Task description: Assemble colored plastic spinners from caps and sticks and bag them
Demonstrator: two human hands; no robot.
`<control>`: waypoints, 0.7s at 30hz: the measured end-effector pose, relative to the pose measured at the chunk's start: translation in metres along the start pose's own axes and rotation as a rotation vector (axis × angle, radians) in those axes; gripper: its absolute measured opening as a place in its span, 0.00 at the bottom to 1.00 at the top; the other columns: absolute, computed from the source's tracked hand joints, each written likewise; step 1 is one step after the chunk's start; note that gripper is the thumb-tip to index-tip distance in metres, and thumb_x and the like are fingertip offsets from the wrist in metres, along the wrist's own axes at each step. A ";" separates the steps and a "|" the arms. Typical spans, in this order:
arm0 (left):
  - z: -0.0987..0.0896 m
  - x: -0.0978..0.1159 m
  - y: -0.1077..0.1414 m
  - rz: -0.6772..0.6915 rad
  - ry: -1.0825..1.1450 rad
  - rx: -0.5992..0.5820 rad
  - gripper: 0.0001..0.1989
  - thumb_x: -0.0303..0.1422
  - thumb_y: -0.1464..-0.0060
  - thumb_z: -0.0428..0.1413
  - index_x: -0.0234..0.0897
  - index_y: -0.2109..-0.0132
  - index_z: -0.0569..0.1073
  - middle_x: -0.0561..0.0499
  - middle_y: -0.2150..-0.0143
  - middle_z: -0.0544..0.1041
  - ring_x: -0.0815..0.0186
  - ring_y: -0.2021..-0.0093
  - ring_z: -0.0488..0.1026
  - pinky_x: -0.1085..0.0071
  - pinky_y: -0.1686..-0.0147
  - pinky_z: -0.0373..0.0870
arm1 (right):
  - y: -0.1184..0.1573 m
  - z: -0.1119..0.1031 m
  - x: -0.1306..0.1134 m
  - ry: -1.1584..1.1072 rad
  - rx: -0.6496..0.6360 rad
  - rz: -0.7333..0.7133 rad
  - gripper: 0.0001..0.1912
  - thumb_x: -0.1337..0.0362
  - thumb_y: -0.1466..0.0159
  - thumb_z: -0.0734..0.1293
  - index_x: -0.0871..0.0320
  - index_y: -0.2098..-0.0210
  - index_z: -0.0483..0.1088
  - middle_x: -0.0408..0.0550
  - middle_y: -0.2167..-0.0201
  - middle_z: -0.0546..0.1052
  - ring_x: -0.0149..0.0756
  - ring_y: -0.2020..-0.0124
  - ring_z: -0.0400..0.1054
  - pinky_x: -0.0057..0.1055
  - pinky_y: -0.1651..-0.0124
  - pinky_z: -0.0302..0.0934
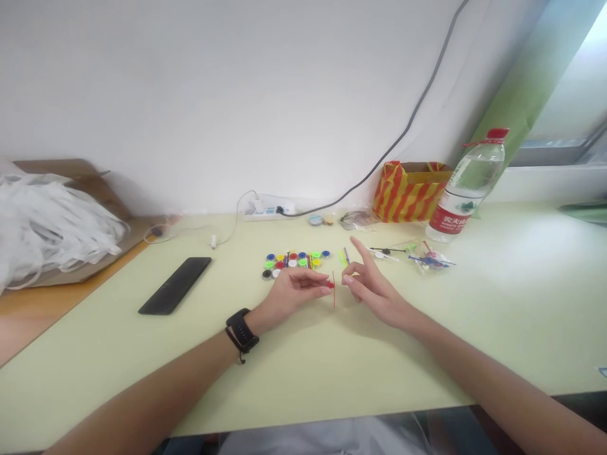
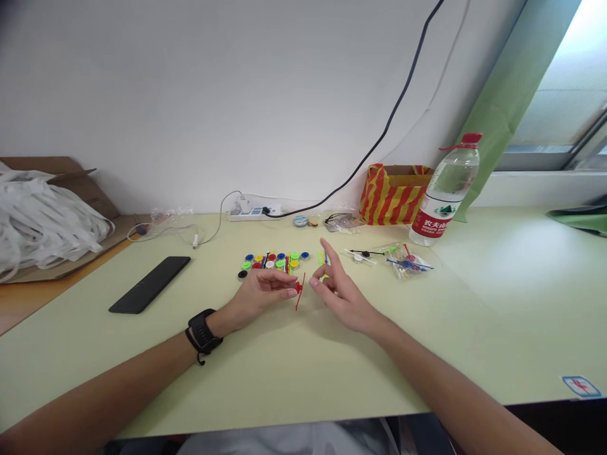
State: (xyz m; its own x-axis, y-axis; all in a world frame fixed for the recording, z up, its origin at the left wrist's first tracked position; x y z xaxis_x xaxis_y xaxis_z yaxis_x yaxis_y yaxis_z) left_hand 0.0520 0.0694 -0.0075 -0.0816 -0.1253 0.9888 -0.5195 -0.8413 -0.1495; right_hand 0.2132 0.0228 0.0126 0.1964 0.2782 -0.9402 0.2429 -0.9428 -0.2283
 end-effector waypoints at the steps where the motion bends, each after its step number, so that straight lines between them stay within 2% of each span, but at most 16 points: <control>1: -0.001 -0.001 0.000 -0.001 -0.001 0.003 0.17 0.34 0.52 0.73 0.34 0.55 0.83 0.42 0.54 0.85 0.55 0.52 0.82 0.58 0.47 0.79 | 0.000 0.000 0.000 0.016 -0.010 -0.006 0.23 0.47 0.28 0.61 0.50 0.39 0.65 0.45 0.61 0.72 0.31 0.72 0.59 0.32 0.67 0.59; 2: -0.001 -0.001 0.000 -0.001 -0.002 0.008 0.17 0.34 0.52 0.73 0.34 0.55 0.83 0.42 0.54 0.85 0.54 0.52 0.82 0.58 0.47 0.79 | 0.000 0.001 0.002 0.033 -0.034 0.001 0.22 0.45 0.27 0.58 0.53 0.49 0.72 0.45 0.65 0.72 0.32 0.73 0.59 0.32 0.67 0.59; 3: -0.002 -0.002 0.000 0.000 -0.002 0.016 0.17 0.34 0.52 0.73 0.34 0.55 0.83 0.42 0.54 0.85 0.54 0.51 0.82 0.57 0.47 0.79 | 0.000 0.002 0.003 0.048 -0.062 0.019 0.26 0.44 0.26 0.55 0.56 0.61 0.75 0.45 0.70 0.71 0.32 0.74 0.59 0.33 0.67 0.58; 4: -0.003 -0.002 0.000 0.000 -0.002 0.024 0.17 0.34 0.52 0.73 0.33 0.55 0.83 0.42 0.54 0.85 0.54 0.51 0.82 0.57 0.47 0.79 | -0.001 0.002 0.005 0.060 -0.087 0.041 0.32 0.43 0.25 0.53 0.57 0.72 0.73 0.45 0.76 0.68 0.32 0.75 0.58 0.34 0.68 0.57; 6: -0.004 -0.003 0.000 -0.002 0.004 0.031 0.17 0.35 0.52 0.73 0.33 0.55 0.83 0.41 0.54 0.85 0.54 0.52 0.82 0.57 0.47 0.79 | -0.002 0.001 0.005 0.077 -0.100 0.075 0.37 0.42 0.25 0.51 0.57 0.82 0.64 0.43 0.82 0.62 0.32 0.77 0.56 0.34 0.70 0.54; 8: -0.004 -0.003 0.000 -0.008 0.009 0.026 0.17 0.34 0.52 0.73 0.33 0.55 0.83 0.41 0.54 0.85 0.55 0.52 0.82 0.58 0.47 0.79 | -0.003 -0.003 0.000 0.071 -0.053 0.074 0.33 0.42 0.26 0.55 0.57 0.80 0.63 0.42 0.81 0.62 0.31 0.78 0.55 0.33 0.71 0.53; 13: -0.001 0.000 0.000 -0.004 -0.010 0.011 0.16 0.33 0.52 0.73 0.33 0.56 0.83 0.43 0.56 0.85 0.57 0.54 0.83 0.61 0.48 0.79 | -0.003 0.004 -0.006 -0.091 -0.031 0.027 0.17 0.48 0.32 0.68 0.55 0.61 0.65 0.43 0.69 0.72 0.31 0.72 0.62 0.30 0.68 0.60; 17: 0.002 0.001 0.000 0.002 -0.022 -0.006 0.15 0.33 0.52 0.73 0.33 0.57 0.83 0.44 0.57 0.85 0.58 0.54 0.82 0.63 0.50 0.79 | -0.003 0.010 -0.001 -0.123 -0.059 0.030 0.16 0.51 0.33 0.71 0.53 0.57 0.63 0.44 0.63 0.74 0.31 0.70 0.65 0.31 0.65 0.65; 21: 0.005 0.001 0.001 0.013 -0.011 -0.036 0.14 0.32 0.50 0.72 0.34 0.56 0.82 0.45 0.56 0.84 0.59 0.54 0.82 0.64 0.50 0.79 | -0.003 0.012 0.001 -0.078 -0.086 0.036 0.15 0.52 0.33 0.70 0.53 0.53 0.66 0.47 0.60 0.78 0.34 0.66 0.69 0.34 0.63 0.68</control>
State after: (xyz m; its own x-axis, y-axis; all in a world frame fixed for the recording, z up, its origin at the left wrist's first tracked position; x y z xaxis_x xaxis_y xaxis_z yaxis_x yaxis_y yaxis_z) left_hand 0.0550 0.0658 -0.0069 -0.0797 -0.1420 0.9866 -0.5486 -0.8201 -0.1624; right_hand 0.2014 0.0236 0.0087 0.1332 0.2260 -0.9650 0.3186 -0.9317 -0.1742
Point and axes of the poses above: each hand's wrist, its own y-axis away from the middle knuckle, its own z-axis out of the palm, x = y × z, the point moved 9 cm from there along -y, towards the middle knuckle
